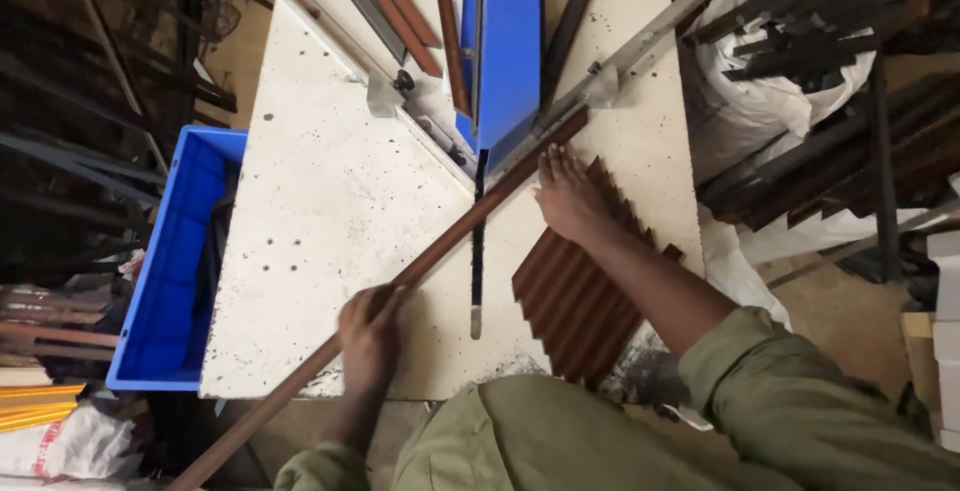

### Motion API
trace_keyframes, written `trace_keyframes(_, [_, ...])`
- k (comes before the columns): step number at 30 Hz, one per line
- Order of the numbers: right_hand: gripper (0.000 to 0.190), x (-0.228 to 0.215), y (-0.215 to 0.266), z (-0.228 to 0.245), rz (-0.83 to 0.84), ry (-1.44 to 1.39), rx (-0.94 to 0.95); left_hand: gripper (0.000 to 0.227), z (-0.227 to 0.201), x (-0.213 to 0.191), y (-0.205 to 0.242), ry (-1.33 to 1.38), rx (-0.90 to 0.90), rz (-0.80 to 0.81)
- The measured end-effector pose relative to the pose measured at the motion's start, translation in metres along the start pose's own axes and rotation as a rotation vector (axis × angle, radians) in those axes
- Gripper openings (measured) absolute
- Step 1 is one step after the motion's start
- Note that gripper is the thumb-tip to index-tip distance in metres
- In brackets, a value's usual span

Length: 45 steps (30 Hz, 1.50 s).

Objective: Cutting pieces of wood molding into mitered frame segments using a manual guillotine miter trimmer.

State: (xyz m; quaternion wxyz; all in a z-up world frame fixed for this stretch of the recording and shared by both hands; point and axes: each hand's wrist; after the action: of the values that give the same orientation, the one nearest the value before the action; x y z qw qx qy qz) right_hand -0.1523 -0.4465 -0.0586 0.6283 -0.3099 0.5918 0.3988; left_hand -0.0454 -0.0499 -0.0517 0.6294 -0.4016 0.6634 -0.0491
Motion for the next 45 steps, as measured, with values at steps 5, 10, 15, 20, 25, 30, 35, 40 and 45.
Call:
trace_keyframes(5, [0.082, -0.018, 0.013, 0.007, 0.021, 0.003, 0.013, 0.039, 0.023, -0.053, 0.001, 0.077, -0.118, 0.091])
trace_keyframes(10, [0.089, -0.013, 0.009, 0.008, 0.002, 0.102, 0.024, 0.034, 0.034, -0.057, -0.010, 0.270, -0.261, 0.140])
trace_keyframes(15, [0.095, -0.024, 0.009, 0.013, 0.018, 0.229, 0.108, 0.021, 0.051, -0.048, -0.017, 0.404, -0.349, 0.247])
trace_keyframes(20, [0.096, -0.034, 0.015, 0.018, 0.093, 0.182, 0.197, 0.027, 0.054, -0.071, -0.045, 0.407, -0.277, 0.341])
trace_keyframes(25, [0.103, -0.056, 0.007, 0.016, 0.186, 0.152, 0.231, 0.023, 0.054, -0.077, -0.059, 0.427, -0.288, 0.359])
trace_keyframes(30, [0.107, -0.136, 0.018, 0.057, 0.416, 0.086, 0.254, 0.023, 0.050, -0.074, -0.050, 0.462, -0.395, 0.425])
trace_keyframes(35, [0.084, -0.094, 0.070, 0.048, 0.451, 0.049, 0.225, 0.026, 0.045, -0.062, -0.031, 0.412, -0.289, 0.306])
trace_keyframes(40, [0.071, -0.080, 0.104, 0.070, 0.342, 0.002, 0.222, 0.016, 0.013, -0.031, -0.023, 0.504, -0.452, 0.363])
trace_keyframes(45, [0.078, -0.031, 0.105, 0.107, 0.200, -0.121, 0.028, 0.025, -0.049, 0.009, -0.068, 0.466, -0.242, 0.288])
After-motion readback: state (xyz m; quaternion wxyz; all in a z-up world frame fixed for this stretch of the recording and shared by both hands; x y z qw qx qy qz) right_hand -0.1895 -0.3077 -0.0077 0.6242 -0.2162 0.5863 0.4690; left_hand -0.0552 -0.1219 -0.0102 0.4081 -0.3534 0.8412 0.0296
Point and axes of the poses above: each hand's wrist, its own y-axis away from the middle knuckle, its own x-axis out of the palm, z = x × y, and after that the axes turned 5 degrees about -y, right-handed
